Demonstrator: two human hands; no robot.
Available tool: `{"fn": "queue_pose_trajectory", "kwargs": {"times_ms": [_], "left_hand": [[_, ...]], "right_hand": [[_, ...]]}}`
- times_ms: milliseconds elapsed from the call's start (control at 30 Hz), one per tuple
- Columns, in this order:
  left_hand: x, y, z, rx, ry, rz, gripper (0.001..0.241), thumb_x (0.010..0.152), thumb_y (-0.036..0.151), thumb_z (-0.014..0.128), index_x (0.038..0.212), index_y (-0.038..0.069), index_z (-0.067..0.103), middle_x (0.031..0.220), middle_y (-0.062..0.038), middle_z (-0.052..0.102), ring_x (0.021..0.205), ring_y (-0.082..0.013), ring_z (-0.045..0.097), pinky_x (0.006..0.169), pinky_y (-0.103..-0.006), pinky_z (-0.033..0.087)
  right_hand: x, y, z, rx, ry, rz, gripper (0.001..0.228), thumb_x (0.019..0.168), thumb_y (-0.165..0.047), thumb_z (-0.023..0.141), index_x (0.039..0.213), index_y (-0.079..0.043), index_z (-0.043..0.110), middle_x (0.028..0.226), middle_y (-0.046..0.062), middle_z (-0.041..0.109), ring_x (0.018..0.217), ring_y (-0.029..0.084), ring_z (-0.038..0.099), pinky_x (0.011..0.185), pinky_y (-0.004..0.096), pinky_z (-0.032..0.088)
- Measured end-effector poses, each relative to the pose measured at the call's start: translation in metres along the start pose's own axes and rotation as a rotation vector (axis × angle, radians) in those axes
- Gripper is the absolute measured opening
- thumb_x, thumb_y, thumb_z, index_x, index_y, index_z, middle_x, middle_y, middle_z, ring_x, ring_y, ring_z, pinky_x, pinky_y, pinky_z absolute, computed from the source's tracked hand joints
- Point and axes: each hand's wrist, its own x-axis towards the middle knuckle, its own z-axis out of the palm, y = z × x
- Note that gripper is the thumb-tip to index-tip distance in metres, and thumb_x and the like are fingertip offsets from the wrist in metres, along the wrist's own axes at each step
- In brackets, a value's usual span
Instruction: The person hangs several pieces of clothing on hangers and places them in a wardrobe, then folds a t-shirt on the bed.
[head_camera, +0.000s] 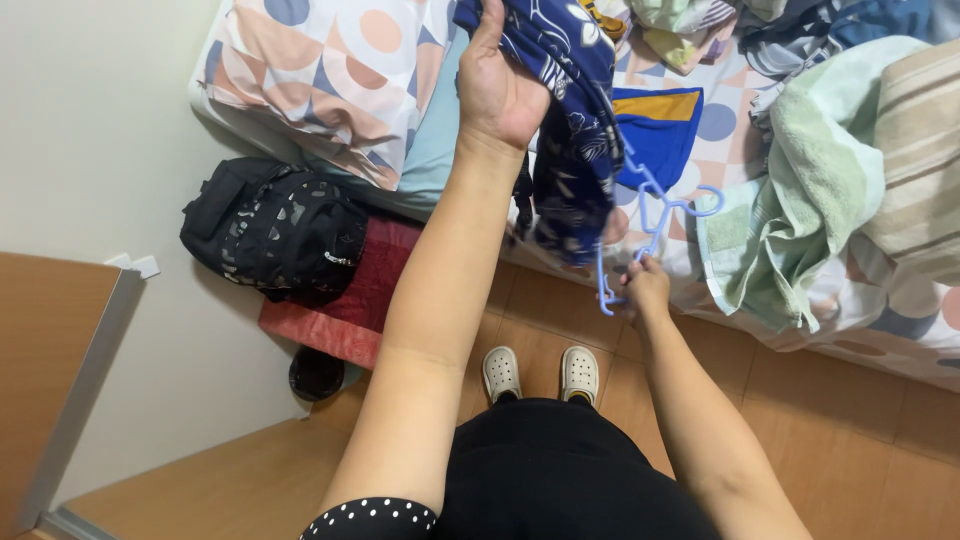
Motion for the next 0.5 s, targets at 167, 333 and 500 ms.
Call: {"fn": "queue_pose_trajectory", "kwargs": {"times_ms": [167,333,500], "left_hand": [[-0.009,-0.001,0.024,0.004,-0.121,-0.012,0.030,0.113,0.027,0.056,0.130,0.004,0.065,0.129,-0.006,0.069,0.122,-0.0239,0.064,0.114,-0.0454,0.046],[-0.043,0.019,0.031,0.019,-0.095,-0.104,0.035,0.109,0.032,0.060,0.128,0.004,0.066,0.127,-0.009,0.071,0.124,-0.0258,0.064,0.117,-0.0464,0.045],[-0.064,0.052,0.025,0.070,0.006,-0.113,0.036,0.106,0.032,0.064,0.129,0.004,0.065,0.130,-0.010,0.070,0.128,-0.0270,0.062,0.120,-0.0470,0.044]], "right_hand": [[0.017,0.009,0.005,-0.023,-0.177,0.299,0.015,0.104,-0.008,0.050,0.116,-0.002,0.055,0.073,0.004,0.046,0.050,0.013,0.039,0.056,0.059,0.062],[0.011,-0.044,0.009,0.064,-0.207,0.222,0.018,0.103,-0.008,0.049,0.119,-0.009,0.058,0.071,0.000,0.049,0.051,0.009,0.039,0.052,0.038,0.053],[0.002,-0.088,0.004,0.126,-0.161,0.108,0.025,0.106,-0.009,0.053,0.129,-0.010,0.062,0.073,-0.001,0.054,0.055,0.006,0.044,0.051,0.022,0.043]]}}
